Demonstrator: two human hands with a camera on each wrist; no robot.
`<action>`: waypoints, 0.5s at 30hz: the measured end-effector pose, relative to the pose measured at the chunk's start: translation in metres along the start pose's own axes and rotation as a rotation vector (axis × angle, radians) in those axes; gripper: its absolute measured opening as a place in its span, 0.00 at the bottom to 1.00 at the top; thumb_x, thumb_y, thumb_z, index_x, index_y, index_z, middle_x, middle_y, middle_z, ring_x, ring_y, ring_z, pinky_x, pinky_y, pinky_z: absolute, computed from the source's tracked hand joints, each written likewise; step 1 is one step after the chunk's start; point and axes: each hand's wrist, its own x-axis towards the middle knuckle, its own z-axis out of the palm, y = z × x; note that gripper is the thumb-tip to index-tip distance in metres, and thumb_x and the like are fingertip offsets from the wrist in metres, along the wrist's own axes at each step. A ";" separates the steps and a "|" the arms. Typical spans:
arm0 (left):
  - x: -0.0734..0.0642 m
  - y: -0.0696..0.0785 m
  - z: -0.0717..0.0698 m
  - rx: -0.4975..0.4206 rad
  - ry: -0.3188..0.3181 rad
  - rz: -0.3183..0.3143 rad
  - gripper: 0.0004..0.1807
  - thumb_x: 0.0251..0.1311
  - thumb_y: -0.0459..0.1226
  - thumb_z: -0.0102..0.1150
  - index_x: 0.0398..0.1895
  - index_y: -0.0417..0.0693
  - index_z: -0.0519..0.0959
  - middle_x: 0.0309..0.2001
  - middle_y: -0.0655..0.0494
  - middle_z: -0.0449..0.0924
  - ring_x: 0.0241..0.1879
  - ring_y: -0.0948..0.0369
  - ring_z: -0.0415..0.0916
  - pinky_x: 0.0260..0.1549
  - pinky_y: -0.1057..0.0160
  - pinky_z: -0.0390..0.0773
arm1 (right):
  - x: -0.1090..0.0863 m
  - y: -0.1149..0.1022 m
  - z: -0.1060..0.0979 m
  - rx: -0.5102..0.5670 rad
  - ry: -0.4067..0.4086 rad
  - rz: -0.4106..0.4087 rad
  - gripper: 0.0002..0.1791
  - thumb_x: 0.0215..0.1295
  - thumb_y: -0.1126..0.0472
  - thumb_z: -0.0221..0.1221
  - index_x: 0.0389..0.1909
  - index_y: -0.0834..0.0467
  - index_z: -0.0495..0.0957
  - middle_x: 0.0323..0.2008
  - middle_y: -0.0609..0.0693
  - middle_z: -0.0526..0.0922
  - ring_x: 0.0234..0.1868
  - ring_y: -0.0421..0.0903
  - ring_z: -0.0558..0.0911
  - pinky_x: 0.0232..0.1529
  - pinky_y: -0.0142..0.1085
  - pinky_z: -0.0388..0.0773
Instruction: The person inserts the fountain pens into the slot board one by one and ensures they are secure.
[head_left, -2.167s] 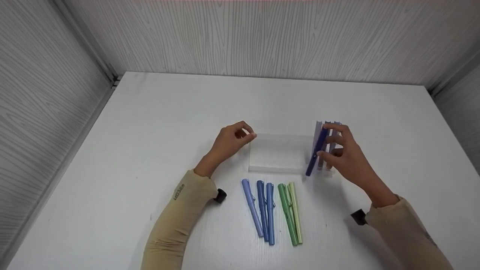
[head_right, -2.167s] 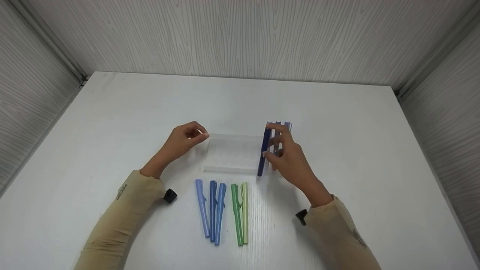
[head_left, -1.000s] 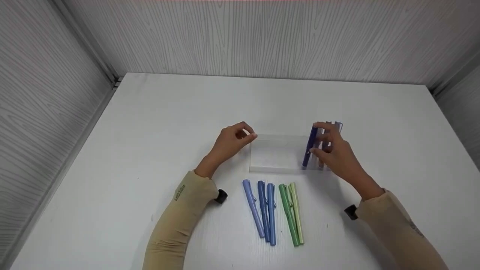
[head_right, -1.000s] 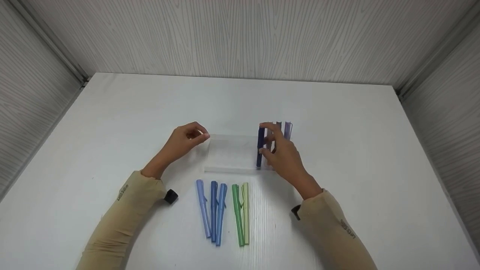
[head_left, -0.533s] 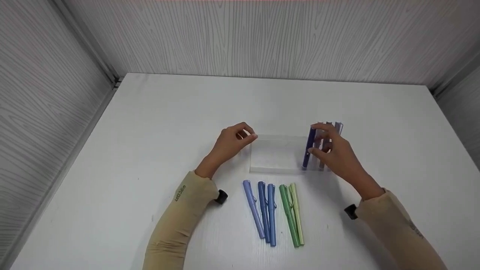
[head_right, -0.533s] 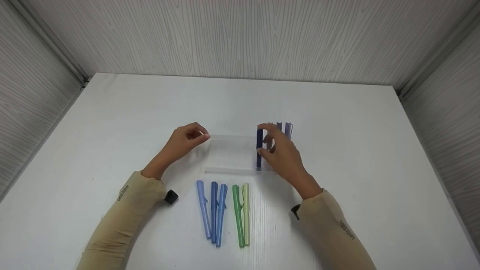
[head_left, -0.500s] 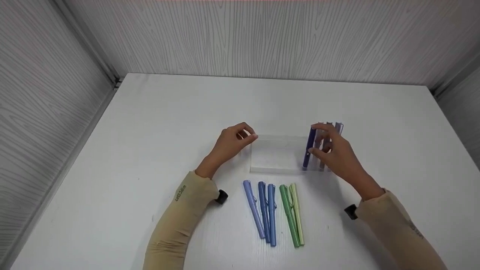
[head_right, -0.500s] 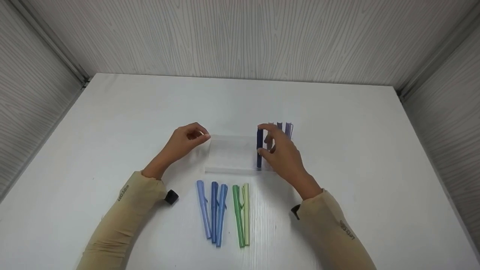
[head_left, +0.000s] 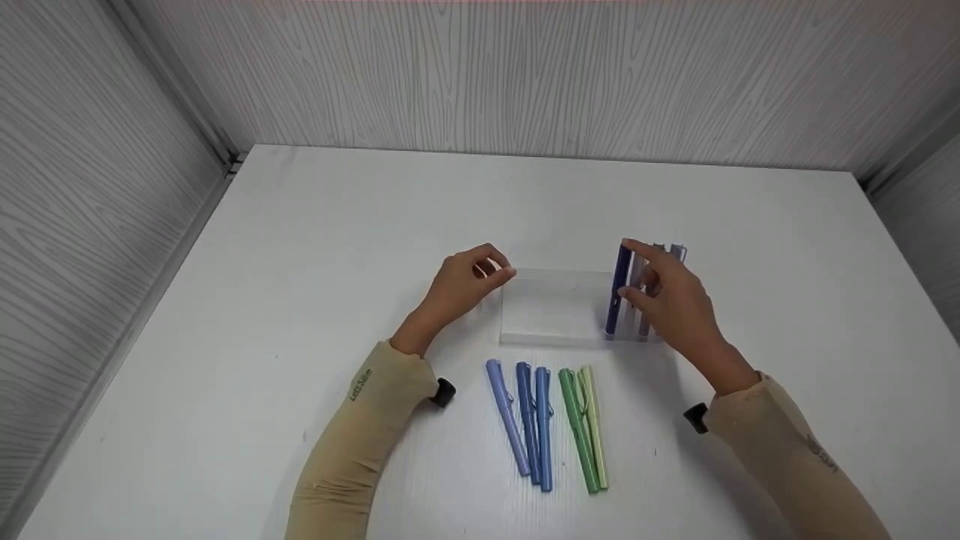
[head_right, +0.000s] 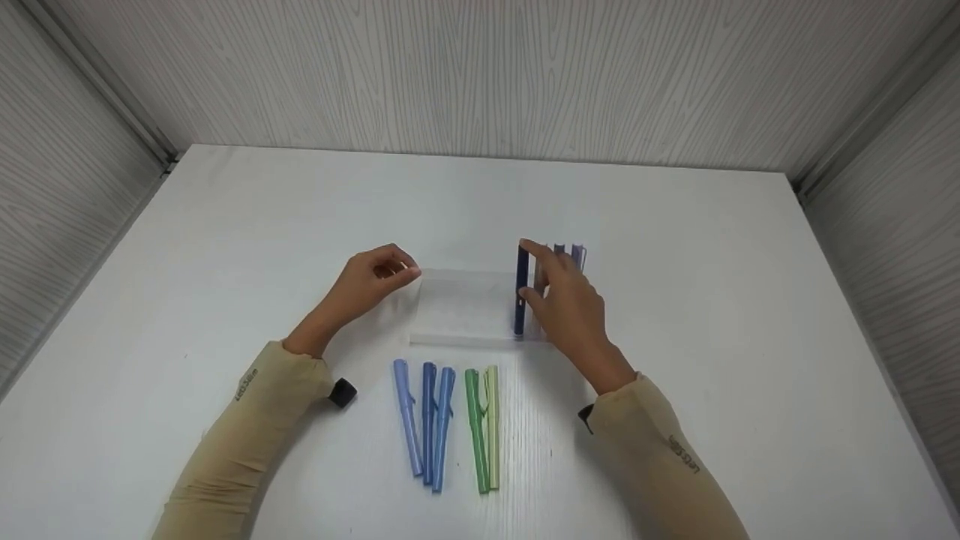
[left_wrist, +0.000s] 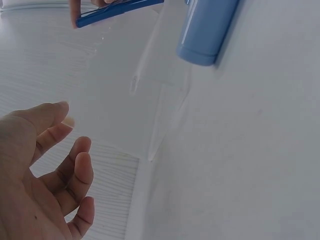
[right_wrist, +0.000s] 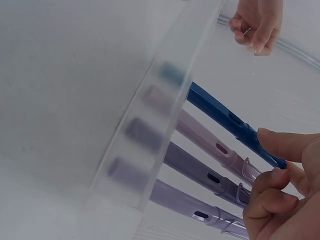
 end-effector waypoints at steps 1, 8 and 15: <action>0.000 0.000 0.000 0.002 0.000 0.002 0.11 0.62 0.47 0.61 0.40 0.52 0.81 0.35 0.51 0.82 0.35 0.59 0.75 0.30 0.67 0.71 | 0.000 -0.001 0.000 -0.008 -0.001 0.007 0.34 0.59 0.68 0.64 0.68 0.51 0.68 0.30 0.54 0.74 0.28 0.45 0.69 0.24 0.33 0.65; 0.000 0.001 0.000 0.014 0.000 -0.002 0.11 0.62 0.47 0.61 0.41 0.52 0.81 0.36 0.51 0.82 0.36 0.59 0.75 0.31 0.67 0.72 | 0.002 -0.004 -0.001 -0.058 -0.020 0.041 0.35 0.61 0.67 0.63 0.69 0.49 0.66 0.29 0.54 0.73 0.26 0.46 0.67 0.22 0.36 0.63; 0.001 0.000 0.000 0.011 0.004 0.013 0.11 0.62 0.47 0.61 0.41 0.52 0.81 0.37 0.51 0.83 0.36 0.58 0.76 0.33 0.66 0.73 | 0.001 -0.004 -0.001 -0.053 -0.005 0.039 0.37 0.60 0.67 0.64 0.70 0.51 0.64 0.28 0.54 0.74 0.25 0.45 0.67 0.22 0.36 0.62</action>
